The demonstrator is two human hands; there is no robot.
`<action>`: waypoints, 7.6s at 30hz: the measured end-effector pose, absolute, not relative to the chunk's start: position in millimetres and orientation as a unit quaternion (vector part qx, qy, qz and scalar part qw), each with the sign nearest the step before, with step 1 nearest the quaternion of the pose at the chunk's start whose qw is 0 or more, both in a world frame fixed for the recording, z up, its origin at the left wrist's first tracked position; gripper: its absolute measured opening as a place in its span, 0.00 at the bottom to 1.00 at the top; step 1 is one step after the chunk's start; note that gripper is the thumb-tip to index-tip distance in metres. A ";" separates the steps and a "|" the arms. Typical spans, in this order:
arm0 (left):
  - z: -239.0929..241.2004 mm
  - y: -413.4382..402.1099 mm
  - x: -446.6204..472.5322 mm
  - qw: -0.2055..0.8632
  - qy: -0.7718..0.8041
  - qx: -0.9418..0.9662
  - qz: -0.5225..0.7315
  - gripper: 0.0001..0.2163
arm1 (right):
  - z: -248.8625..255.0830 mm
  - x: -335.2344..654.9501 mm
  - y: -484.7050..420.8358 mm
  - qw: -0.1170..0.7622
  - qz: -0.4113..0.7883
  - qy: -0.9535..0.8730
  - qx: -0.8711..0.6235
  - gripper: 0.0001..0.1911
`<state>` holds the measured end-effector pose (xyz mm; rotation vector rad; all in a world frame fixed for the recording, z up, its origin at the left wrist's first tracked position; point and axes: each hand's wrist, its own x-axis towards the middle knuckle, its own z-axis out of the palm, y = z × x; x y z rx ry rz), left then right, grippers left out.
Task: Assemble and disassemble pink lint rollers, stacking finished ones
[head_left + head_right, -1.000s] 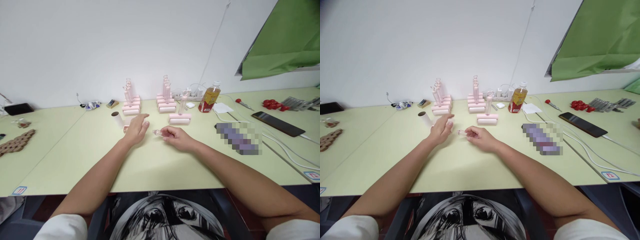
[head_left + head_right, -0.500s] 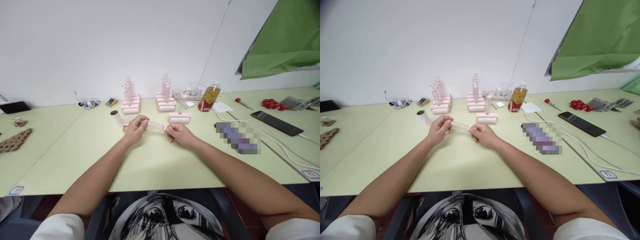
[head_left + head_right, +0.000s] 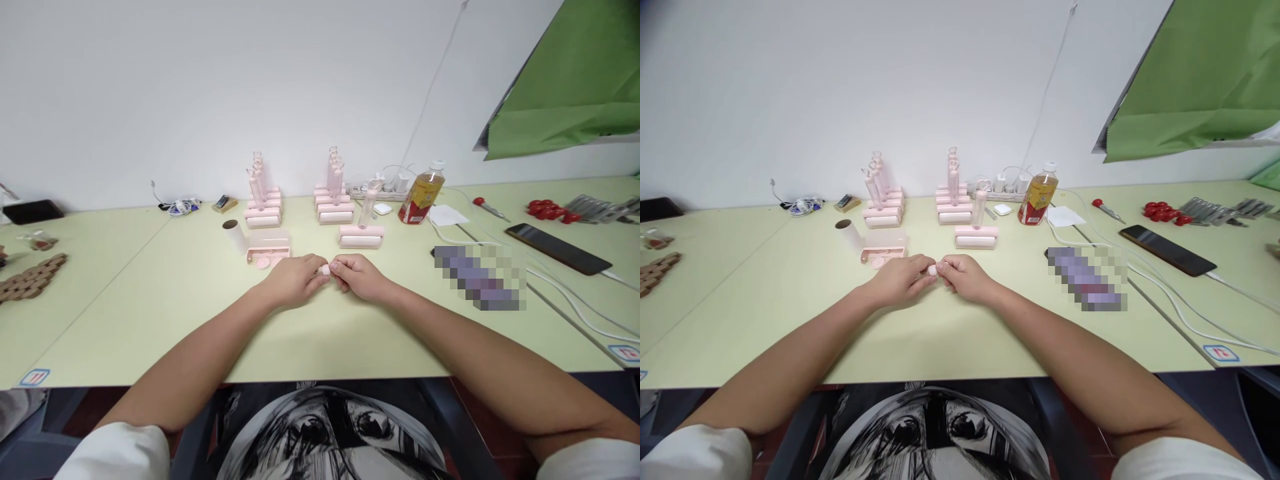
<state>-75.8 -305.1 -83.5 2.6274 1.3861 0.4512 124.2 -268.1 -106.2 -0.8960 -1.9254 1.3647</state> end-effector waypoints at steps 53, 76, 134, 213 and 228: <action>2.8 -314.6 -183.2 0.277 0.655 0.509 0.485 0.13 | -105.2 137.8 -246.2 0.367 0.523 -0.675 -0.369 0.25; -70.7 -273.0 -208.2 0.043 0.842 0.474 0.253 0.25 | -110.4 134.4 -248.4 0.308 0.506 -0.714 -0.374 0.23; -67.3 -268.4 -201.4 0.093 0.656 0.445 0.602 0.16 | -107.6 120.7 -274.0 0.307 0.583 -0.697 -0.282 0.14; -84.8 -310.7 -85.9 0.319 0.476 0.481 0.663 0.17 | -102.0 125.5 -219.9 0.418 0.224 -0.772 -0.423 0.25; -89.8 -307.4 -93.2 0.477 0.389 0.578 0.535 0.22 | -94.7 126.4 -263.6 0.269 0.691 -0.615 -0.267 0.29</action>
